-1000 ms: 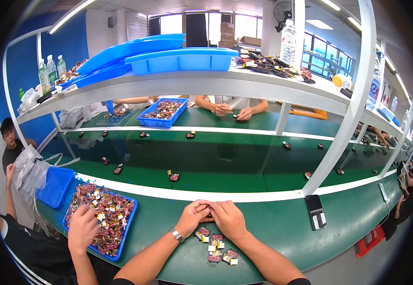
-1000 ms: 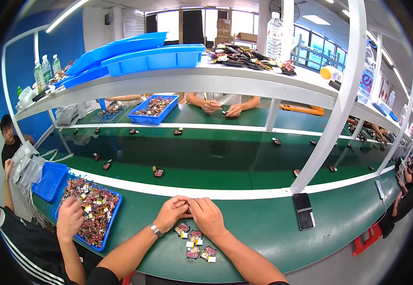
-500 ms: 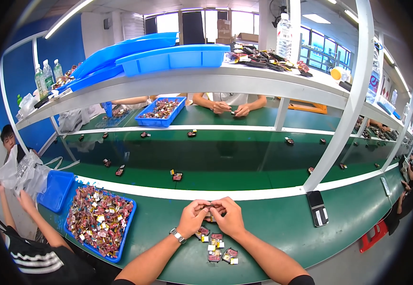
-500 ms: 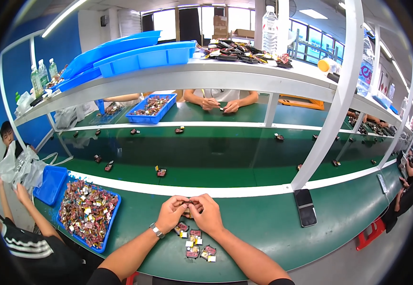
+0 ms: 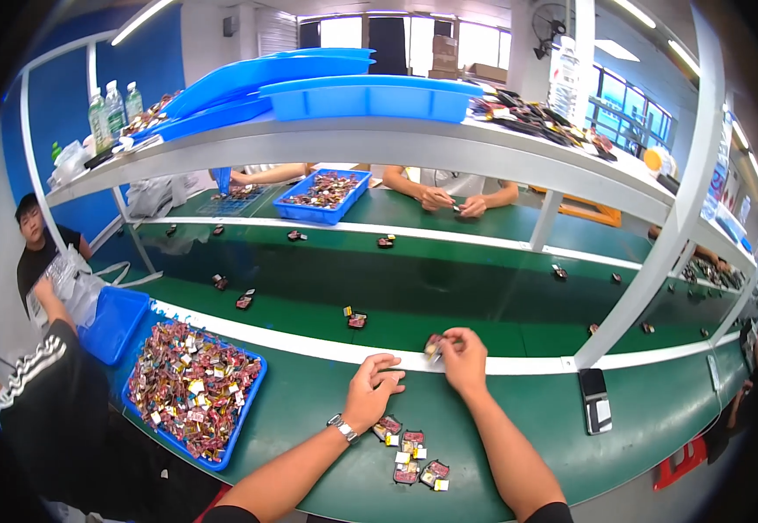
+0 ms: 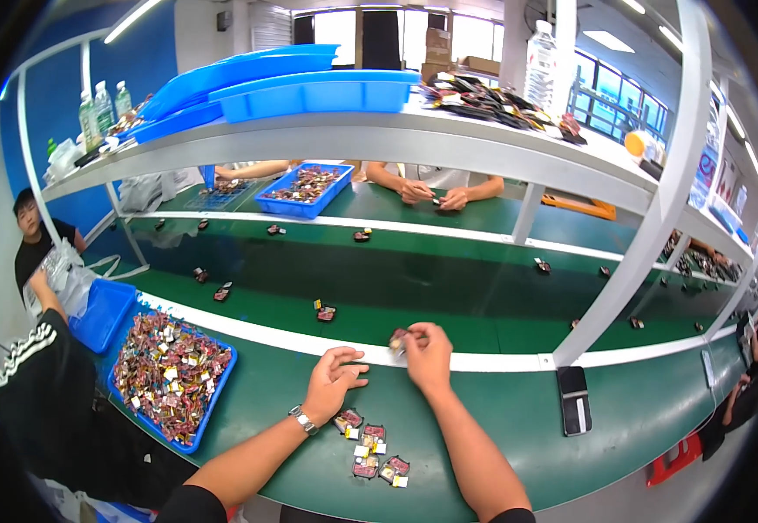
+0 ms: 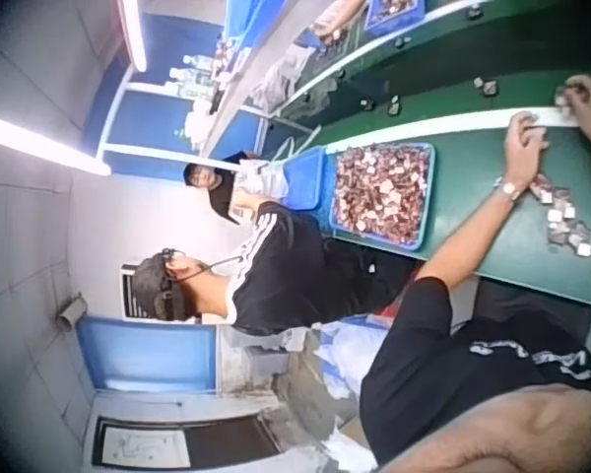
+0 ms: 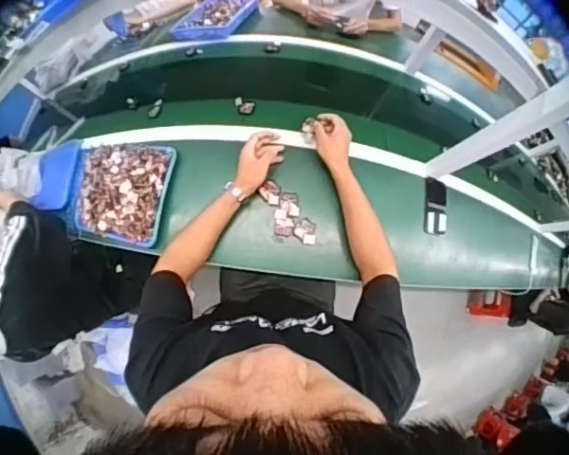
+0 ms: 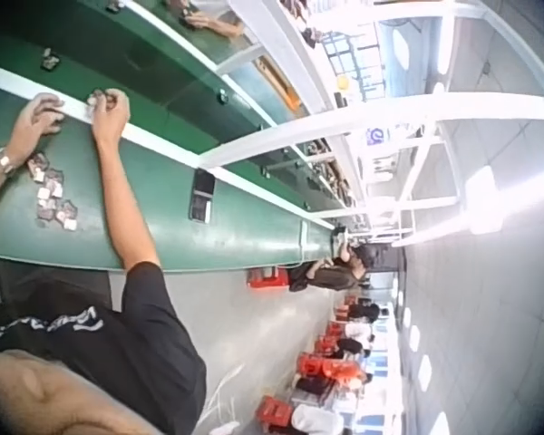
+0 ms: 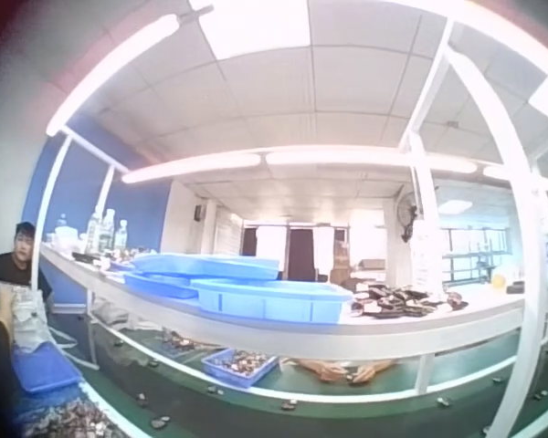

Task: Sorting small decorative pins or charms into categories from a conveyor belt and into blue trays.

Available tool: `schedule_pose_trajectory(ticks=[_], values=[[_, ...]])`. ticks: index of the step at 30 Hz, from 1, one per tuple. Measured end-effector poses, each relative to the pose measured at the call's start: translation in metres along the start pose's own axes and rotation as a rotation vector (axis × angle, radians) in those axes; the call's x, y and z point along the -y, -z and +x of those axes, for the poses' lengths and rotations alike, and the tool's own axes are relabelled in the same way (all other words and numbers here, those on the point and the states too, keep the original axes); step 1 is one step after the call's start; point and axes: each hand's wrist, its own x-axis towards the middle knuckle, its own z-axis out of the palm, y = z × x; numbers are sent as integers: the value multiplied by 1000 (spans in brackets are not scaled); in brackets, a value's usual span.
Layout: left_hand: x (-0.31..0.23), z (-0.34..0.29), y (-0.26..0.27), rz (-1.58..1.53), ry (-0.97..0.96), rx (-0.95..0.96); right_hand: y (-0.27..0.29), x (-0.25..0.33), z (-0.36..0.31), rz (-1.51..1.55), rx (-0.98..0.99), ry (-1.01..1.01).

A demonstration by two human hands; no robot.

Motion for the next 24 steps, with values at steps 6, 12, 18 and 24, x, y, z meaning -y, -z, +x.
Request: schedule_pose_trajectory(ticks=[6, 12, 18, 24], values=[[2, 4, 19, 42, -10, -59, -31, 19, -10, 214, 183, 6], [1, 6, 23, 17, -1, -108, -40, 46, -34, 117, 269, 222], [1, 5, 16, 37, -38, -172, -35, 51, -38, 79, 268, 287], [3, 5, 21, 217, -80, -221, -37, 47, -40, 66, 289, 344]])
